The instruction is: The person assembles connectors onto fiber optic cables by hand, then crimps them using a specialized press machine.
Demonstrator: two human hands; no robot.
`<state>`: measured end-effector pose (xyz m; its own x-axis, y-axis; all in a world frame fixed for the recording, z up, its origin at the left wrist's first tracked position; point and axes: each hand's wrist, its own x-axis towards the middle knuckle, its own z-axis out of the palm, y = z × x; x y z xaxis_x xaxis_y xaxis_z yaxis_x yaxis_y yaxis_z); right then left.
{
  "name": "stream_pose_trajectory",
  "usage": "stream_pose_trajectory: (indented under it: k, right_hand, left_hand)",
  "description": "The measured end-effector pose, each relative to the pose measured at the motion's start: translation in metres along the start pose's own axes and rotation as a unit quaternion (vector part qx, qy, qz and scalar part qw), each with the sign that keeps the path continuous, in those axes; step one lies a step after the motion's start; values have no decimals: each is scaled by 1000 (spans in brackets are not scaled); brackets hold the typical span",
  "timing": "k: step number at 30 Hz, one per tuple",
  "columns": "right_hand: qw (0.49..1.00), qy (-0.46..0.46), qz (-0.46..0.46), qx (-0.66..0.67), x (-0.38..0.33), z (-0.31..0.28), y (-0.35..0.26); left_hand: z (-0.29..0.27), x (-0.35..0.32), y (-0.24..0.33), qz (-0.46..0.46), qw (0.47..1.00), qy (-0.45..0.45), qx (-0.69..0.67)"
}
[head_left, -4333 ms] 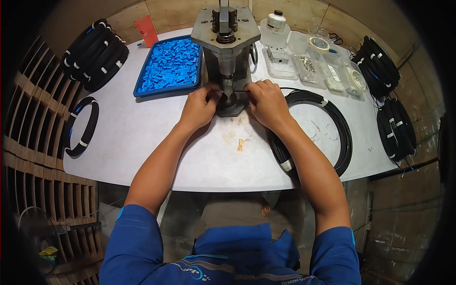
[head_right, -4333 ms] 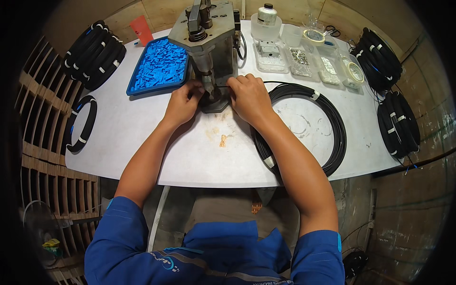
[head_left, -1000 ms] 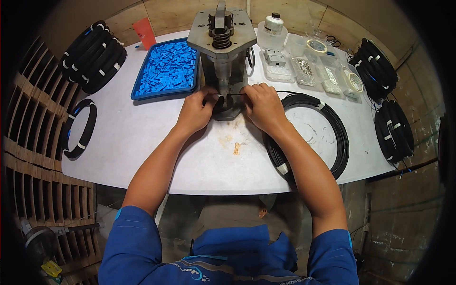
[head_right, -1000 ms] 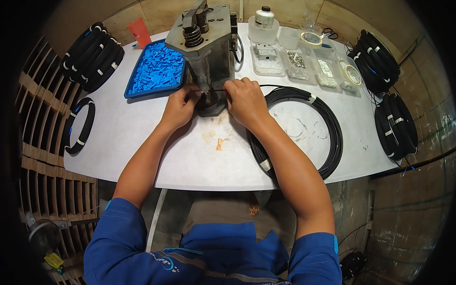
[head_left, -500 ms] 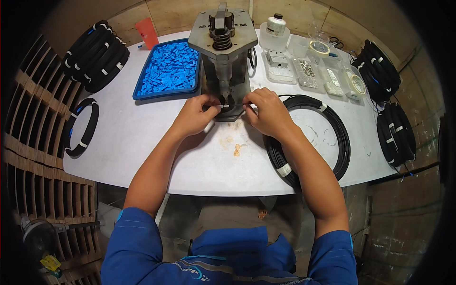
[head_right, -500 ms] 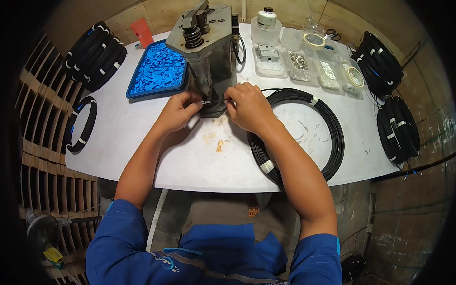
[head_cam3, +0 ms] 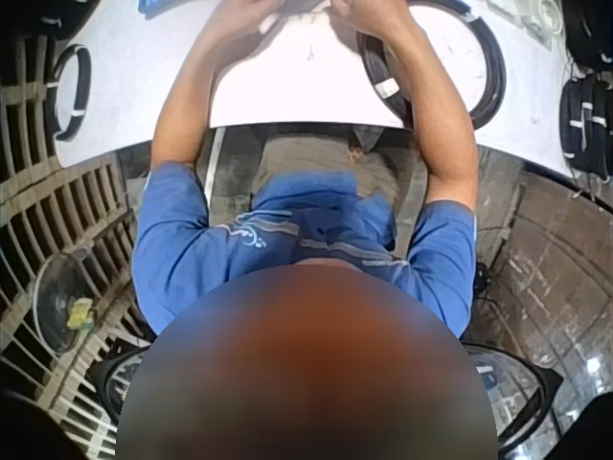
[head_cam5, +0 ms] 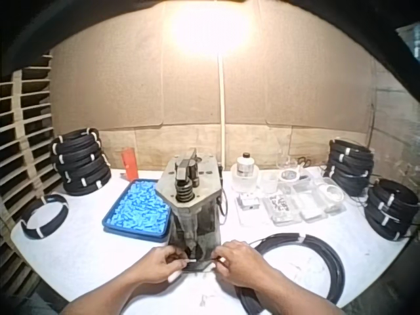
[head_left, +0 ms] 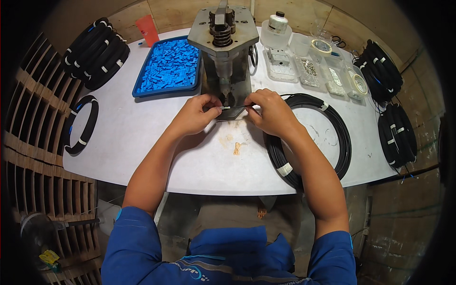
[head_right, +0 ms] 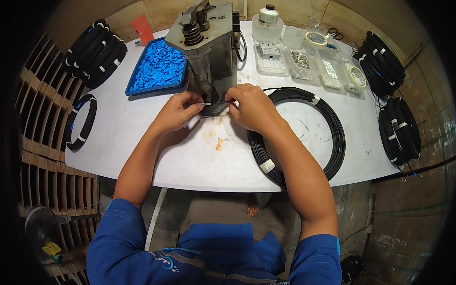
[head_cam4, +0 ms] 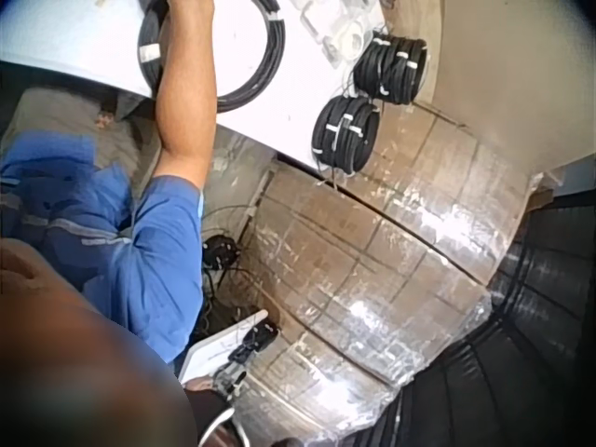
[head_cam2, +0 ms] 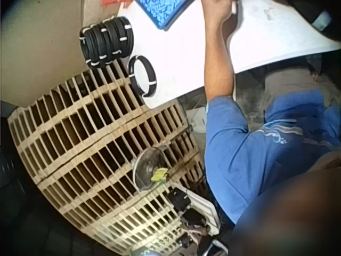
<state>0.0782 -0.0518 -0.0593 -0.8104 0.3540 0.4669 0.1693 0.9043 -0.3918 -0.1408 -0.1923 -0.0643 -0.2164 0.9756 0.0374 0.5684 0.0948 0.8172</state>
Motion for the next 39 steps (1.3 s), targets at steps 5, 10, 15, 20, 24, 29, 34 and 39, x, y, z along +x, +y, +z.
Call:
stream_pose_trajectory:
  k: [5,10,15,20,24,29,34,39]
  right_hand:
    - [1000,-1,3,7,0,0,-1]
    - [1000,-2,6,3,0,1,-1]
    - [1000,21,5,-6,0,4,0]
    - [1000,15,0,-11,1,3,-1]
    - [1000,19,-5,0,1,4,-1]
    - [999,38,-33,4,0,4,4]
    - [998,49,-32,2,1,3,3]
    - [997,47,-53,11,1,2,6]
  left_hand:
    - [0,0,-1,10,1000,7,2]
    - [1,0,-5,9,1000,9,-7]
    - [0,2,-7,24,999,6,-31]
    - [-1,2,-5,21,999,7,-32]
    - [1,2,-11,31,999,18,-23]
    - [2,-2,-3,58,997,46,6]
    - [-5,-8,10,193,971,104,99]
    - [-12,-10,14,325,923,137,154]
